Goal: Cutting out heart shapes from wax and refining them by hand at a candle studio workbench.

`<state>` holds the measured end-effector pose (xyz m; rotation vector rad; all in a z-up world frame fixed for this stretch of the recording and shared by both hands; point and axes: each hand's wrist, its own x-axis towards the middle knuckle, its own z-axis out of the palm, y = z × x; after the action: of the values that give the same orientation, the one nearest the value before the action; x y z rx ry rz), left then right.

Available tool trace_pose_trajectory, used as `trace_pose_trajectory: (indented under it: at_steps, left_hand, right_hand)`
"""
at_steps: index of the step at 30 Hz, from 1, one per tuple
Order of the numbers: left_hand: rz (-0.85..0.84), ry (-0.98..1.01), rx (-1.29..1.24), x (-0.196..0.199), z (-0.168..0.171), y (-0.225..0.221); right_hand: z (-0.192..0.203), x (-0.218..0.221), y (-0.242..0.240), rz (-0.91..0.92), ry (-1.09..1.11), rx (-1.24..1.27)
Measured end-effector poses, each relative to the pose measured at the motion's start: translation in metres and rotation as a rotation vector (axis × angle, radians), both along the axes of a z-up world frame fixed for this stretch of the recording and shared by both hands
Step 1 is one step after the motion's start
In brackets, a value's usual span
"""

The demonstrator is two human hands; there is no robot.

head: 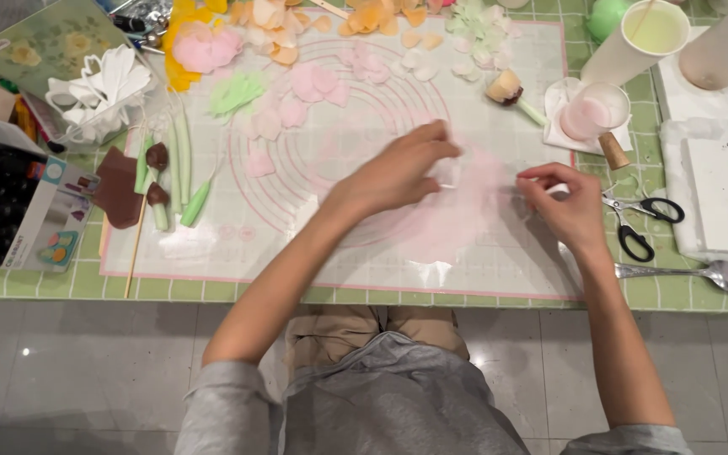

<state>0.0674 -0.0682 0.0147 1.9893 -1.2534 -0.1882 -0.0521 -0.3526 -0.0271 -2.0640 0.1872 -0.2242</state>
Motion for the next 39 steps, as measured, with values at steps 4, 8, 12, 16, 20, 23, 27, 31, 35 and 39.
trace_pose_trajectory:
  at_steps: [4,8,12,16,20,23,27,31,35,39]
  left_hand:
    - [-0.105,-0.005,-0.021,0.015,-0.025,-0.063]
    - [-0.124,0.049,0.045,0.018,-0.035,-0.088]
    - [-0.118,0.088,0.121,0.022,-0.045,-0.099]
    - [-0.145,0.017,0.036,0.025,-0.054,-0.103]
    - [-0.158,0.006,0.001,0.026,-0.051,-0.098]
    - [-0.134,-0.019,-0.002,0.024,-0.041,-0.093]
    - [0.094,-0.261,0.074,0.017,-0.043,-0.091]
    - [0.144,-0.363,0.110,0.012,-0.043,-0.095]
    - [0.150,-0.443,0.093,0.012,-0.050,-0.105]
    - [0.165,-0.459,0.064,0.021,-0.065,-0.119]
  right_hand:
    - [0.013,0.003,0.010,0.043,0.013,-0.076]
    - [0.015,0.007,0.008,0.044,0.062,-0.212]
    - [0.019,0.013,0.009,0.053,0.140,-0.259]
    - [0.023,0.017,0.011,0.079,0.143,-0.302]
    - [0.026,0.020,0.012,0.078,0.168,-0.388]
    - [0.030,0.022,0.015,0.089,0.187,-0.419]
    - [0.032,0.023,0.016,0.108,0.186,-0.456]
    - [0.029,0.026,0.012,0.162,0.106,-0.509]
    - [0.037,0.036,0.012,0.148,0.283,-0.553]
    - [0.053,0.052,0.015,0.159,0.424,-0.575]
